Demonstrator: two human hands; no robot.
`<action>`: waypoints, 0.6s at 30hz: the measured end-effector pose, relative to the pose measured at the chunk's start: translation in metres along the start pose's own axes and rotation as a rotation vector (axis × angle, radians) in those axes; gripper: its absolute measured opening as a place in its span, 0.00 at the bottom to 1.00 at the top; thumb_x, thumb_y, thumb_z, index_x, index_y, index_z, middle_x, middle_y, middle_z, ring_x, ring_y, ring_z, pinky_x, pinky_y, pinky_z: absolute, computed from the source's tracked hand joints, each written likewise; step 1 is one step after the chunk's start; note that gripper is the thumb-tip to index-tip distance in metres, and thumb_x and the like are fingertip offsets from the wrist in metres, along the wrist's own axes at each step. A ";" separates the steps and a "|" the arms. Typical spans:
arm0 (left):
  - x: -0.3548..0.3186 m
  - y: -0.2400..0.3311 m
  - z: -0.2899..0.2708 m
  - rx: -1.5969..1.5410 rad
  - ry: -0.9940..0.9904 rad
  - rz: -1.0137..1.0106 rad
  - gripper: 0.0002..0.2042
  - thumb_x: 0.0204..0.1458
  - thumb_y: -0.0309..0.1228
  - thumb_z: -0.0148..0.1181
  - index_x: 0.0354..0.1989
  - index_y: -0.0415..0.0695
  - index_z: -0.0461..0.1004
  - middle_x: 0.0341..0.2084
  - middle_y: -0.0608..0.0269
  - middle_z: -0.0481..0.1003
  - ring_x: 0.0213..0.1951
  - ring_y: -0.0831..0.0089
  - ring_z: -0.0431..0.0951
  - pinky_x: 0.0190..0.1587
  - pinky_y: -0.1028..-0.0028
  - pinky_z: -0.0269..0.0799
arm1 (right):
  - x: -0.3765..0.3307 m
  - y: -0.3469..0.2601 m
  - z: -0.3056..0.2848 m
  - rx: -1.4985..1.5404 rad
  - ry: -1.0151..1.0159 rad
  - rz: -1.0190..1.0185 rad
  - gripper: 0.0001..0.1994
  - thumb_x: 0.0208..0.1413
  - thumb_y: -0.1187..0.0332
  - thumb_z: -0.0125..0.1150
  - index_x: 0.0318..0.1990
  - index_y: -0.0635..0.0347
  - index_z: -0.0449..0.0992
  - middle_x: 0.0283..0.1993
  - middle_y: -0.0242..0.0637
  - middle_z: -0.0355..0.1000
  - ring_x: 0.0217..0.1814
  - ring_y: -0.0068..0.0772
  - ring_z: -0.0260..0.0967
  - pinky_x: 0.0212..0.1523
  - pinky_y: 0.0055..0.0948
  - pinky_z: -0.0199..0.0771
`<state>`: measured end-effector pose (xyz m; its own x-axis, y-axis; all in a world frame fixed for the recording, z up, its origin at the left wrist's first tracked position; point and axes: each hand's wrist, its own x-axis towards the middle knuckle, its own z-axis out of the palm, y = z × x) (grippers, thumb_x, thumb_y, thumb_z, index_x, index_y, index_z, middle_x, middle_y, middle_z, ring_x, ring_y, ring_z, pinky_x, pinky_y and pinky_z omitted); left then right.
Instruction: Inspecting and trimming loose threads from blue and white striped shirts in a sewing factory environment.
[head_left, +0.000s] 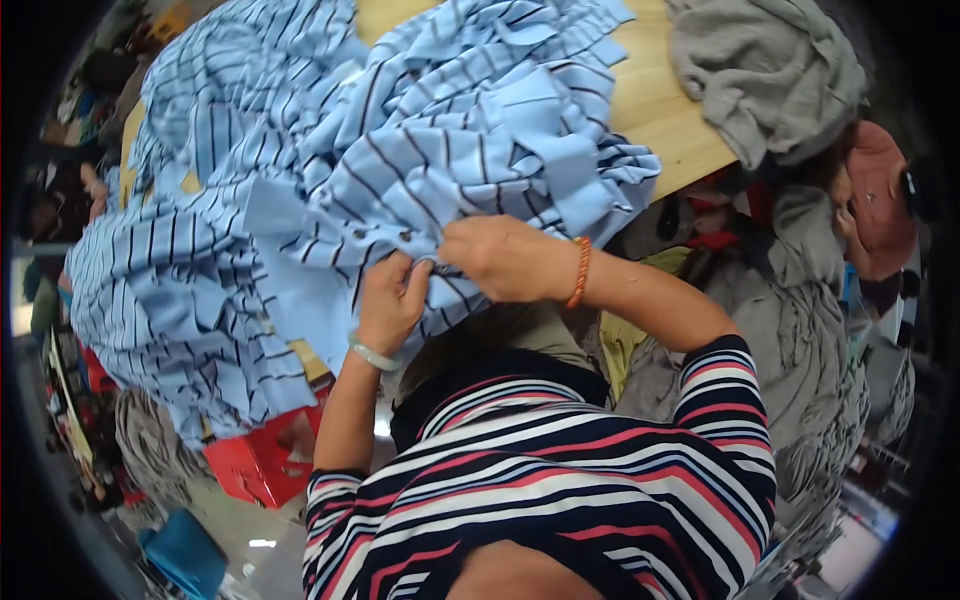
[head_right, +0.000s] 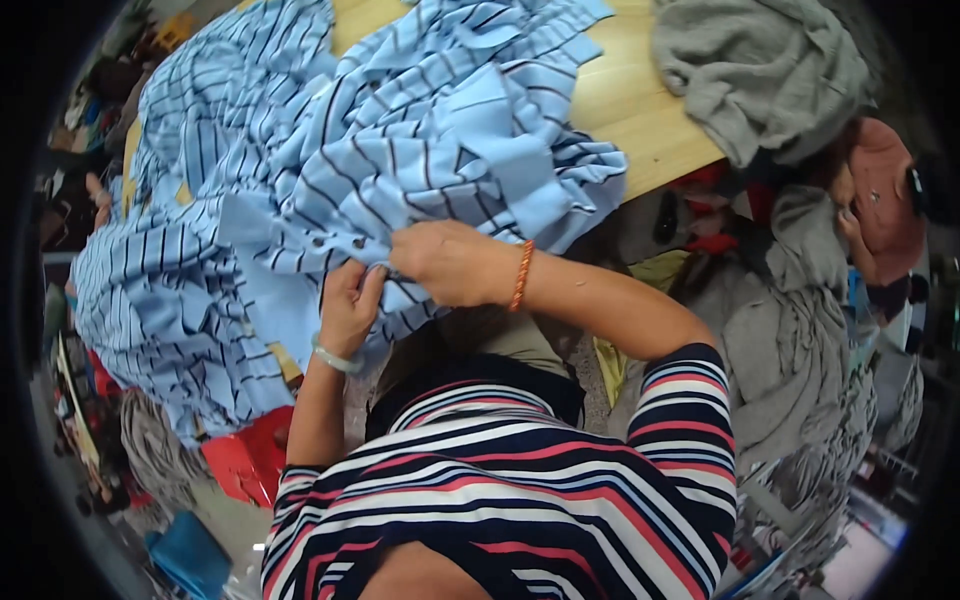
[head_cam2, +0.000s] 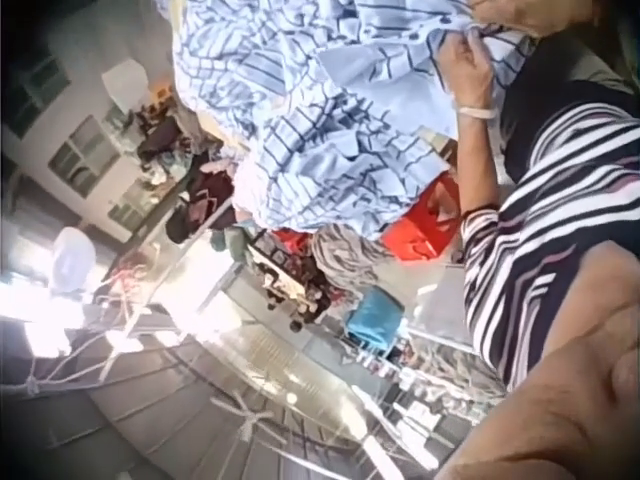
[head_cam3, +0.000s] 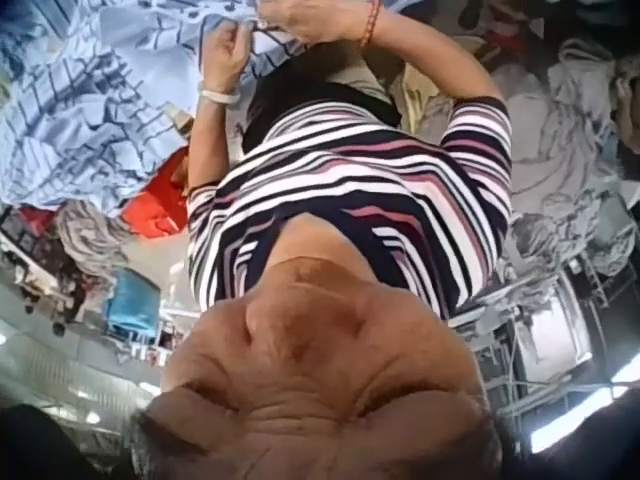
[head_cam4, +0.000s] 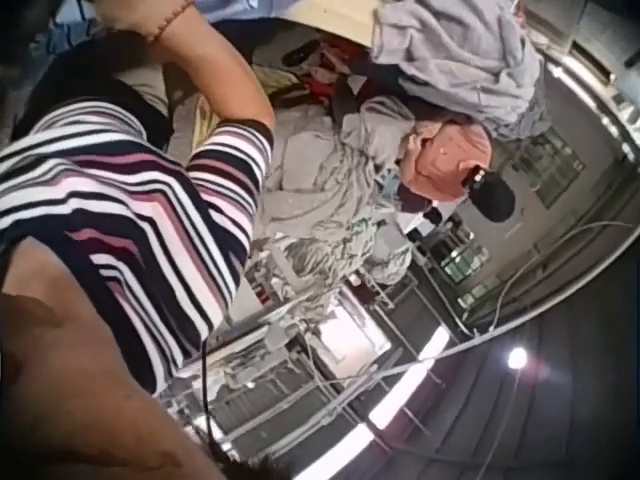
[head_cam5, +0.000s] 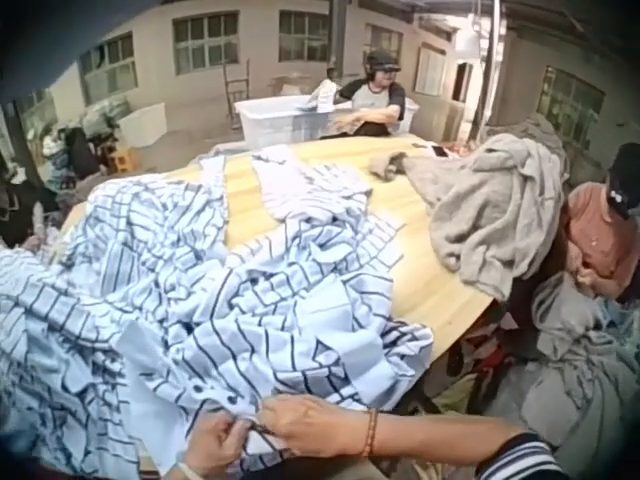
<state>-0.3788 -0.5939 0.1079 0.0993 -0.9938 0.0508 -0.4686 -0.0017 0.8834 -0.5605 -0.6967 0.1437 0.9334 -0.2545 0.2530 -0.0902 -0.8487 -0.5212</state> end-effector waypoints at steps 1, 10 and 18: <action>0.002 0.012 -0.001 -0.044 -0.001 -0.020 0.09 0.52 0.28 0.58 0.24 0.37 0.70 0.14 0.55 0.65 0.17 0.70 0.63 0.22 0.71 0.59 | -0.001 0.004 0.000 0.068 0.031 0.004 0.07 0.44 0.76 0.57 0.33 0.64 0.69 0.29 0.42 0.64 0.31 0.44 0.67 0.32 0.37 0.68; -0.049 0.024 -0.045 -0.243 -0.041 -0.229 0.06 0.51 0.27 0.61 0.32 0.37 0.75 0.20 0.72 0.71 0.25 0.87 0.66 0.28 0.83 0.63 | 0.001 -0.008 -0.021 0.541 -0.033 0.438 0.07 0.47 0.69 0.67 0.27 0.62 0.75 0.24 0.34 0.69 0.21 0.23 0.63 0.24 0.23 0.63; -0.058 0.035 -0.041 -0.346 0.020 -0.214 0.07 0.49 0.25 0.63 0.36 0.36 0.76 0.24 0.71 0.74 0.28 0.87 0.69 0.31 0.84 0.66 | 0.029 -0.058 -0.007 0.357 0.218 0.066 0.10 0.47 0.75 0.62 0.39 0.59 0.75 0.35 0.35 0.69 0.27 0.35 0.69 0.28 0.31 0.70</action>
<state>-0.3654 -0.5313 0.1550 0.1811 -0.9727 -0.1448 -0.1133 -0.1669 0.9794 -0.5302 -0.6583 0.1866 0.8309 -0.4278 0.3557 0.0142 -0.6228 -0.7822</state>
